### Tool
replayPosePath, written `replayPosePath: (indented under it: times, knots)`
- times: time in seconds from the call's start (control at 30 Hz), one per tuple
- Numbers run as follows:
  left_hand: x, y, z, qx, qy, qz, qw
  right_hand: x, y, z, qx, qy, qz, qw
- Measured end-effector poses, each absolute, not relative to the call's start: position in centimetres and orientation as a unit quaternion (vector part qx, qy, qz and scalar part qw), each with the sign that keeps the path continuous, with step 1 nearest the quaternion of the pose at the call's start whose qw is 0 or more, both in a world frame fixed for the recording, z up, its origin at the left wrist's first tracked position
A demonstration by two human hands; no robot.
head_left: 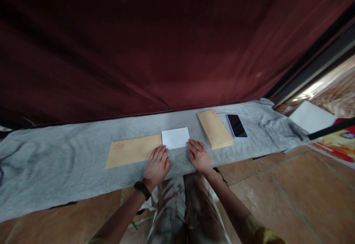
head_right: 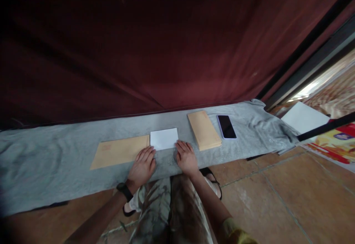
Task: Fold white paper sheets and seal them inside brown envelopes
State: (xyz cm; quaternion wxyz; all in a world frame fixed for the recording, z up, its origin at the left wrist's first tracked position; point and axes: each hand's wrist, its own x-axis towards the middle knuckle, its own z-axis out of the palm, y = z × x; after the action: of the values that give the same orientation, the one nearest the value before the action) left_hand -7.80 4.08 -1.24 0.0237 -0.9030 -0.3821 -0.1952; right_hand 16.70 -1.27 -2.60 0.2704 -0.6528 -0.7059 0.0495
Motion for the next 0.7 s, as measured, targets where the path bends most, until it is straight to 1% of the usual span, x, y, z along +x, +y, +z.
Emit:
replayPosePath:
  times: [0.3,0.57,0.7]
  knots:
    - [-7.6,3.9,-1.3,-0.9,-0.389,-0.197,0.014,16.6,-1.3,-2.7,-0.654,-0.711,0.025,0.258]
    - [-7.8,4.0,-1.3,-0.899,-0.402,-0.171,0.002,17.9,-2.7,-2.4,-0.624,-0.758,0.013,0.187]
    - [-7.9,4.2,-1.6,-0.903,-0.398,-0.161,0.007,18.4,-2.9,-2.2,-0.624,-0.763,0.021,0.171]
